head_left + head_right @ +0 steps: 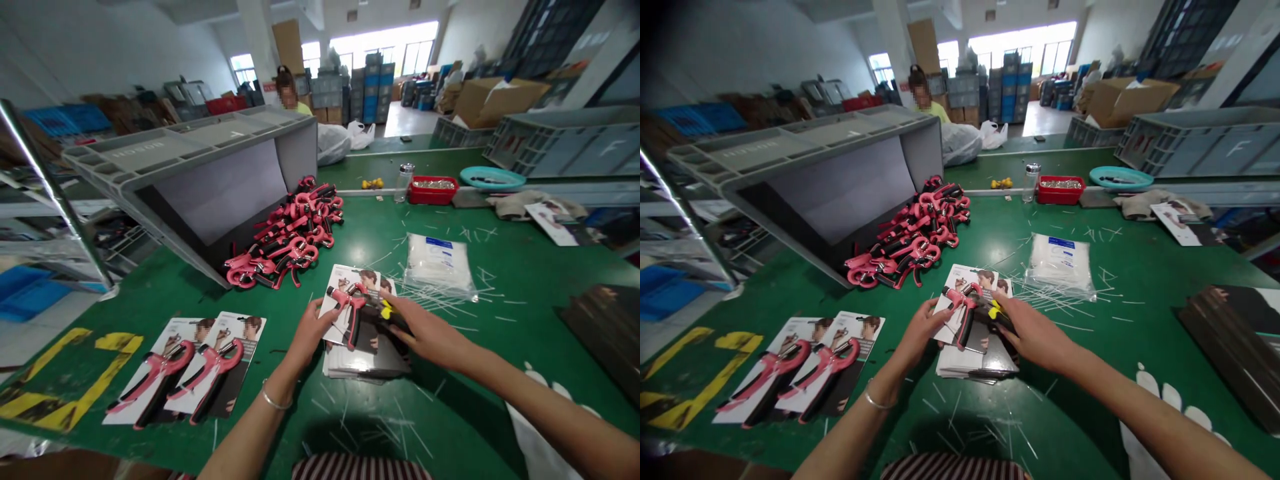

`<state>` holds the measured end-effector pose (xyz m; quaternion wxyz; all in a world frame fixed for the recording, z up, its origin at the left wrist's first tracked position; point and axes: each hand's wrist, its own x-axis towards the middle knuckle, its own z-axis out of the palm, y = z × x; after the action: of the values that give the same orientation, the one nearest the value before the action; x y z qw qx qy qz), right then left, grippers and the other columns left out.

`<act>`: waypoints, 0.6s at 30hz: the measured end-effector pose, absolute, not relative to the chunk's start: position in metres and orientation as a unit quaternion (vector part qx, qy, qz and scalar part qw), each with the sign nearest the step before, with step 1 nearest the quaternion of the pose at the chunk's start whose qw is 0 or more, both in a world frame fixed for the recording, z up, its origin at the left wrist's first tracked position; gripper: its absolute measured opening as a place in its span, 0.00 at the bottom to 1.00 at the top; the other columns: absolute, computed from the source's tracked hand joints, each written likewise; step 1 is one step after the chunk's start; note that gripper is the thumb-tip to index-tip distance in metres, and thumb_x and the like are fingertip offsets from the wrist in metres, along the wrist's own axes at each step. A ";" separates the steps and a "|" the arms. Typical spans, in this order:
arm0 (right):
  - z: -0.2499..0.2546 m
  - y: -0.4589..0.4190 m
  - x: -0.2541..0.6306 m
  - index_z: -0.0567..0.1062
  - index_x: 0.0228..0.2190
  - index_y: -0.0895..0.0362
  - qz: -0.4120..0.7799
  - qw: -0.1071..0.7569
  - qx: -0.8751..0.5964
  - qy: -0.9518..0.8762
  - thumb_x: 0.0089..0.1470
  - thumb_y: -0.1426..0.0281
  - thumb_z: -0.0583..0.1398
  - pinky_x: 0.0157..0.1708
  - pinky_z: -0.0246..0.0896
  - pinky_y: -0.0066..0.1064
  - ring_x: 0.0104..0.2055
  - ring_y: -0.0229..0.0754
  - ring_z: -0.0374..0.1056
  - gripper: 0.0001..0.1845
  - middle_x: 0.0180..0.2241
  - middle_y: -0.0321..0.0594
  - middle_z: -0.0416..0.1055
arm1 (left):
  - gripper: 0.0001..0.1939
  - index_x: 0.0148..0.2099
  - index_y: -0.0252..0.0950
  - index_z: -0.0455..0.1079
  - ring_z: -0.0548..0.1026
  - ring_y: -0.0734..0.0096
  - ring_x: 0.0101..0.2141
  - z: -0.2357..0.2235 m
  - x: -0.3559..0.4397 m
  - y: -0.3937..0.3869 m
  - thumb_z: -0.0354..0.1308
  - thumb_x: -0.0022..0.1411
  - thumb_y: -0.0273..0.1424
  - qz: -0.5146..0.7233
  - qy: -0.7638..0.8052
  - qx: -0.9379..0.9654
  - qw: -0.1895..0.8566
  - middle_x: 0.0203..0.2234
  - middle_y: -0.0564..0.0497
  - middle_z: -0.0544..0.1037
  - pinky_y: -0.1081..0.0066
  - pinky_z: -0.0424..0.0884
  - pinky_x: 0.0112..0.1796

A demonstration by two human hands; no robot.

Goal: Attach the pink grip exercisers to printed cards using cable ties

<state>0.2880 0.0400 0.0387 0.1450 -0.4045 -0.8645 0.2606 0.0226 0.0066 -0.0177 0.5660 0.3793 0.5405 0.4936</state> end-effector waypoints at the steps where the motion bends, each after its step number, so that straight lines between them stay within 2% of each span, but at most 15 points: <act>1: 0.039 0.045 0.280 0.54 0.65 0.51 0.161 0.139 -0.404 -0.890 0.59 0.68 0.55 0.50 0.59 0.52 0.52 0.59 0.65 0.34 0.57 0.51 0.66 | 0.28 0.54 0.34 0.63 0.71 0.75 0.19 -0.018 0.022 0.007 0.64 0.56 0.42 0.490 0.543 0.377 0.568 0.28 0.53 0.76 0.76 0.65 0.19; 4: 0.036 0.055 0.268 0.52 0.67 0.49 -0.014 0.107 -0.383 -0.918 0.55 0.78 0.53 0.49 0.55 0.56 0.51 0.65 0.64 0.39 0.58 0.53 0.65 | 0.28 0.53 0.33 0.64 0.72 0.74 0.20 -0.017 0.019 0.009 0.65 0.55 0.42 0.490 0.549 0.367 0.569 0.28 0.52 0.77 0.76 0.66 0.20; 10: 0.037 0.057 0.258 0.52 0.67 0.49 -0.079 0.092 -0.374 -0.919 0.56 0.78 0.51 0.50 0.52 0.56 0.52 0.65 0.63 0.39 0.58 0.54 0.65 | 0.28 0.54 0.33 0.64 0.73 0.74 0.22 -0.017 0.019 0.010 0.65 0.56 0.41 0.488 0.552 0.373 0.564 0.29 0.52 0.77 0.75 0.67 0.23; 12: 0.038 0.060 0.257 0.52 0.67 0.50 -0.082 0.074 -0.368 -0.923 0.56 0.77 0.52 0.46 0.56 0.51 0.47 0.61 0.66 0.39 0.53 0.55 0.69 | 0.28 0.54 0.33 0.64 0.72 0.74 0.22 -0.017 0.019 0.010 0.65 0.56 0.41 0.484 0.553 0.375 0.565 0.29 0.52 0.77 0.75 0.67 0.23; 15: 0.036 0.070 0.261 0.53 0.66 0.52 -0.039 0.050 -0.333 -0.941 0.54 0.74 0.55 0.38 0.60 0.39 0.40 0.53 0.68 0.39 0.43 0.50 0.73 | 0.28 0.54 0.33 0.64 0.72 0.74 0.21 -0.017 0.019 0.010 0.64 0.56 0.42 0.483 0.555 0.375 0.564 0.28 0.52 0.77 0.76 0.65 0.21; 18: 0.033 0.076 0.267 0.54 0.66 0.53 0.003 0.040 -0.313 -0.949 0.52 0.74 0.56 0.33 0.60 0.33 0.38 0.48 0.69 0.40 0.40 0.47 0.73 | 0.28 0.54 0.33 0.65 0.73 0.73 0.22 -0.014 0.018 0.010 0.65 0.55 0.41 0.489 0.556 0.366 0.565 0.29 0.51 0.78 0.76 0.66 0.22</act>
<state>0.2674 0.0761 0.0332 0.0403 -0.3128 -0.9489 0.0034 0.0177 0.0100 -0.0144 0.5645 0.3658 0.5556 0.4887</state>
